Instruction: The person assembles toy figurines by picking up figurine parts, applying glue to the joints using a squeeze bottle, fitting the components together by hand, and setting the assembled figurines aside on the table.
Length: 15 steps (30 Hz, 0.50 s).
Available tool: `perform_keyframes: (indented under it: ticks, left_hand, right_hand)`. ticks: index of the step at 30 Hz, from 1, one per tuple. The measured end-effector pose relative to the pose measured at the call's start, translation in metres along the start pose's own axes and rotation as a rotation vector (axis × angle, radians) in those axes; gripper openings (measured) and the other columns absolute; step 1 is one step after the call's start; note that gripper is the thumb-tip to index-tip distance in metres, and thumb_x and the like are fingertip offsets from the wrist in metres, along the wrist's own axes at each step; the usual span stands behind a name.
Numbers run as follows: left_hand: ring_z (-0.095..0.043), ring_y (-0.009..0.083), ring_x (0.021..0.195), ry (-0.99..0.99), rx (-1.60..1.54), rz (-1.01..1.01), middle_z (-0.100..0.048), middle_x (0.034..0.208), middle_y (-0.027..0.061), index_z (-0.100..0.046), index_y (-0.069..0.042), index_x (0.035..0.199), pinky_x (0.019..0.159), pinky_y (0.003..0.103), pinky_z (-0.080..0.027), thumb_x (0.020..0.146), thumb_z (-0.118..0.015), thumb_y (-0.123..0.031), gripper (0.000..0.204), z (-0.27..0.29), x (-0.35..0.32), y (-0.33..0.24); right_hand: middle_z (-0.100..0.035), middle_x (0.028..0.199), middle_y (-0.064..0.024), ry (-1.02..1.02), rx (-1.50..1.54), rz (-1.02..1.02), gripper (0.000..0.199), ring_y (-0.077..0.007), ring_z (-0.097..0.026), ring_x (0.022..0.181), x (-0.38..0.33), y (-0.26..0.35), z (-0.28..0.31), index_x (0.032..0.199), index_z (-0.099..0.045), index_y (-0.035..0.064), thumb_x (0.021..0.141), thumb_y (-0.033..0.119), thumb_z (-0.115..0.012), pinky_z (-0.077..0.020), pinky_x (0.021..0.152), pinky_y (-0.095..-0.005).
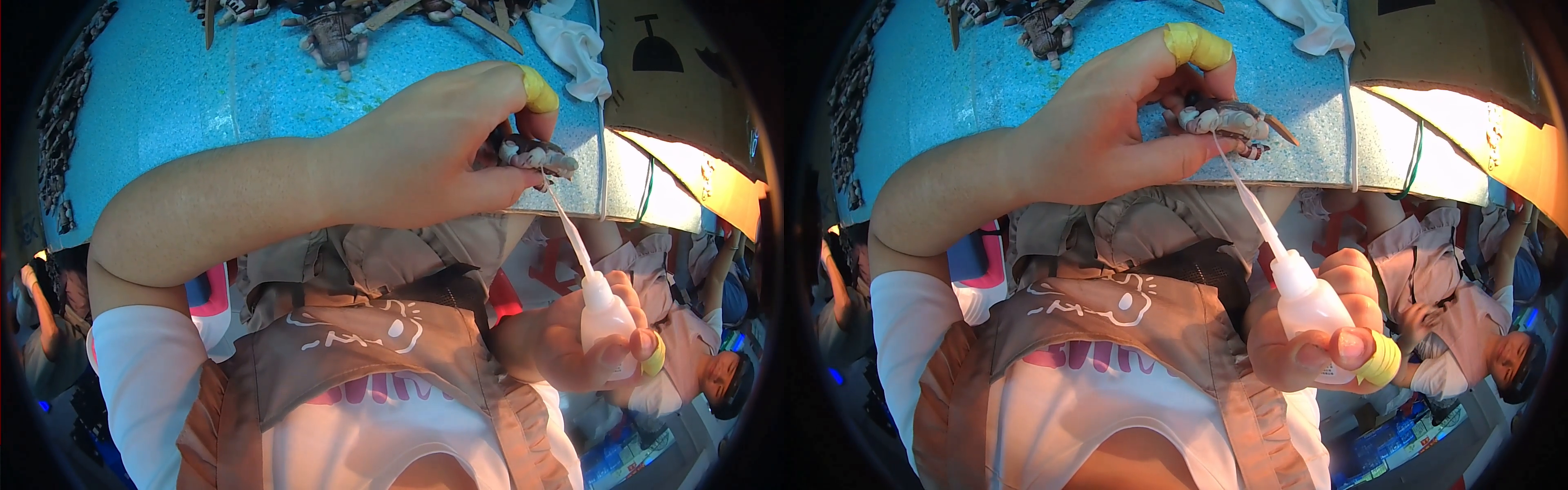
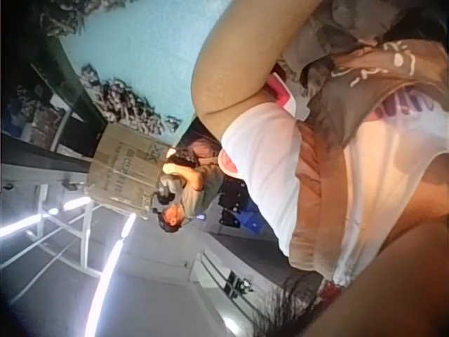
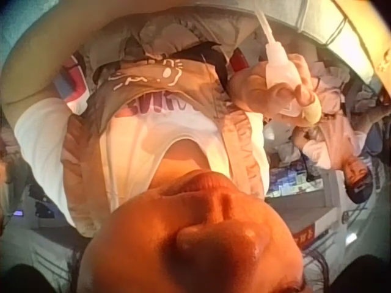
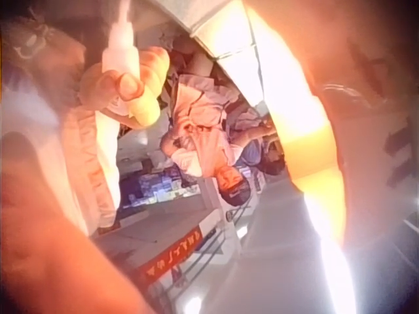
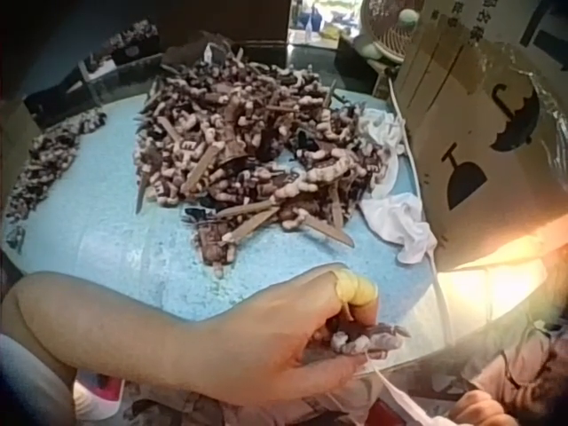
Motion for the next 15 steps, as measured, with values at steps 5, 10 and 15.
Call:
perform_keyframes:
  ticks: [5, 10, 15]
  left_hand:
    - [-0.054, 0.0255, 0.077, 0.004, -0.019, 0.018, -0.053, 0.086, 0.0105, -0.049, -0.005, 0.097, 0.065, 0.034, -0.046, 0.073, -0.069, -0.016, 0.033, -0.001, 0.0, 0.0]
    - [-0.054, 0.026, 0.077, 0.005, -0.023, 0.005, -0.053, 0.086, 0.0106, -0.049, -0.005, 0.097, 0.066, 0.034, -0.046, 0.073, -0.069, -0.017, 0.033, -0.001, 0.0, 0.001]
    - [-0.054, 0.0259, 0.077, 0.016, -0.022, 0.011, -0.053, 0.086, 0.0104, -0.049, -0.005, 0.096, 0.065, 0.034, -0.045, 0.073, -0.069, -0.016, 0.033, -0.001, 0.0, 0.0]
  right_hand:
    - [-0.037, 0.055, 0.0002, 0.079, -0.003, -0.008, 0.017, -0.0127, -0.031, 0.045, 0.0, 0.002, -0.001, 0.097, -0.049, 0.0086, 0.085, 0.016, -0.058, -0.0239, 0.047, -0.0294]
    - [-0.034, 0.055, 0.001, -0.002, -0.061, 0.02, 0.017, -0.0129, -0.032, 0.046, -0.002, 0.003, 0.002, 0.099, -0.048, 0.0116, 0.087, 0.02, -0.056, -0.0242, 0.047, -0.0297]
    - [-0.054, 0.065, -0.011, -0.179, 0.024, 0.013, 0.021, -0.0241, -0.055, 0.057, -0.004, 0.002, 0.007, 0.089, -0.058, 0.0039, 0.073, 0.016, -0.066, -0.0461, 0.059, -0.0362]
Point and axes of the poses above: each hand's wrist, its own x-axis towards the middle knuckle, its own z-axis out of the back of the hand, y = z × x, the point moved 6 cm from there along x, towards the middle knuckle
